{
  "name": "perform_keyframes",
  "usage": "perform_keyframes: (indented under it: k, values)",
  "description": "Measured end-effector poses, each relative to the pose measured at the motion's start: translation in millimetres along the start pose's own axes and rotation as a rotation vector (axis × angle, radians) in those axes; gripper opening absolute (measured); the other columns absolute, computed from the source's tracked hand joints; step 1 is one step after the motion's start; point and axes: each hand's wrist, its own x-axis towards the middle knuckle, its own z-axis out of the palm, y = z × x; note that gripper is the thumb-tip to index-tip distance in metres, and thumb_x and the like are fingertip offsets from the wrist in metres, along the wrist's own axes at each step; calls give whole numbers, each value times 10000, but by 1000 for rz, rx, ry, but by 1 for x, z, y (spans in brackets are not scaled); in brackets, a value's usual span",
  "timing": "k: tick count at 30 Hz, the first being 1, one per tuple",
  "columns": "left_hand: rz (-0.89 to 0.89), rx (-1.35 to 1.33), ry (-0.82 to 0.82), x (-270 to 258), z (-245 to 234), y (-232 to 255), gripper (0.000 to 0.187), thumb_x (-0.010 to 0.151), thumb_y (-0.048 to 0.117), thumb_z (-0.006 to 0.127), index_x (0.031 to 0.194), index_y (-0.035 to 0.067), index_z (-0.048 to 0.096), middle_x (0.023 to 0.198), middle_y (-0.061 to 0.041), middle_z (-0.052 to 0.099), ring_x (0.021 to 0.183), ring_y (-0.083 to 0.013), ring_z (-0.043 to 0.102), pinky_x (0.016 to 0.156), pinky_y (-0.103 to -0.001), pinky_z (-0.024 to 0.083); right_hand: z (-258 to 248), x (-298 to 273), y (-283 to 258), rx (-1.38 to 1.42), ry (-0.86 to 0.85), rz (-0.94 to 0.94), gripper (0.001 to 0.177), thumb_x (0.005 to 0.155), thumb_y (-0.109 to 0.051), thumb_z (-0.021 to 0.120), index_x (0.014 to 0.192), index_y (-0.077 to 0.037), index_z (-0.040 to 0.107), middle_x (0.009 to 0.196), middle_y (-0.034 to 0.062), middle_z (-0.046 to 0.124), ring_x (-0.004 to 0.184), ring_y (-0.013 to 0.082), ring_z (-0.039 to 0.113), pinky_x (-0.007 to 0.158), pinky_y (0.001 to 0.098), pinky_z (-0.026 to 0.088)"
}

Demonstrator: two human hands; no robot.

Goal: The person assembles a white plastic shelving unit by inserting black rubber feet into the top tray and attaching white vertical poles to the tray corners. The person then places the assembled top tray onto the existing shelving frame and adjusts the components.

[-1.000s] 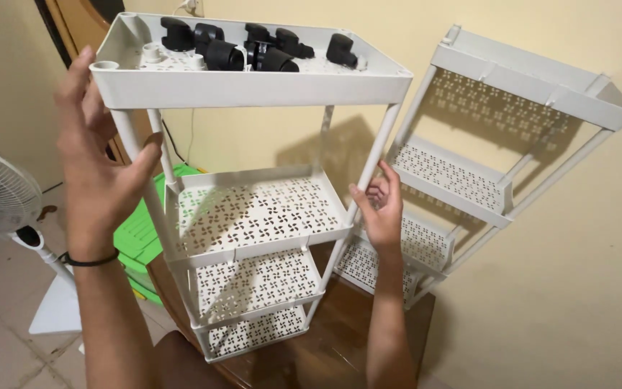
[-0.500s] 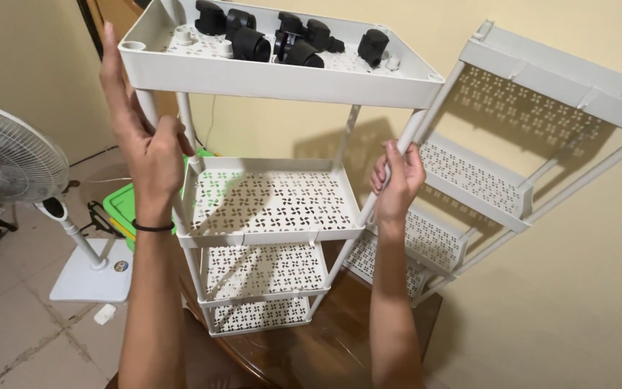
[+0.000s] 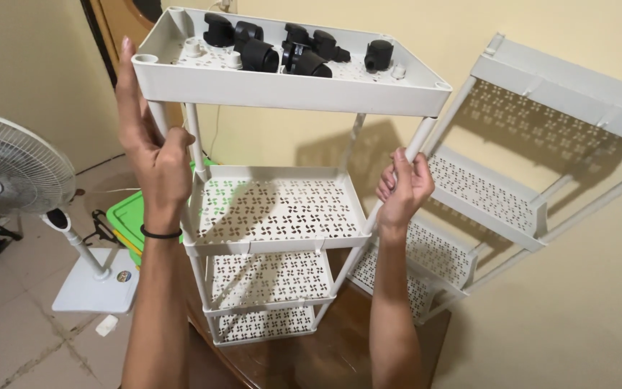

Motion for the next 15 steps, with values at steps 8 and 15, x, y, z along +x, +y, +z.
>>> perform_keyframes:
  k: [8, 15]
  values:
    - [60, -71, -5, 18, 16, -47, 972, 787, -159, 429, 1679, 198, 285, 1692, -51, 307, 1569, -244, 374, 1355, -353, 314, 9, 23, 21, 61, 10, -15, 195, 1034, -201, 627, 924, -47, 583, 591, -48, 411, 446, 34, 345, 369, 211, 226]
    - [74, -34, 4, 37, 27, -86, 977, 764, -158, 411, 1670, 188, 296, 1692, -70, 330, 1575, -248, 343, 1371, -362, 240, 19, 48, 49, 17, 9, -8, 209, 1029, -212, 626, 898, -55, 583, 577, -48, 412, 436, 41, 351, 360, 215, 238]
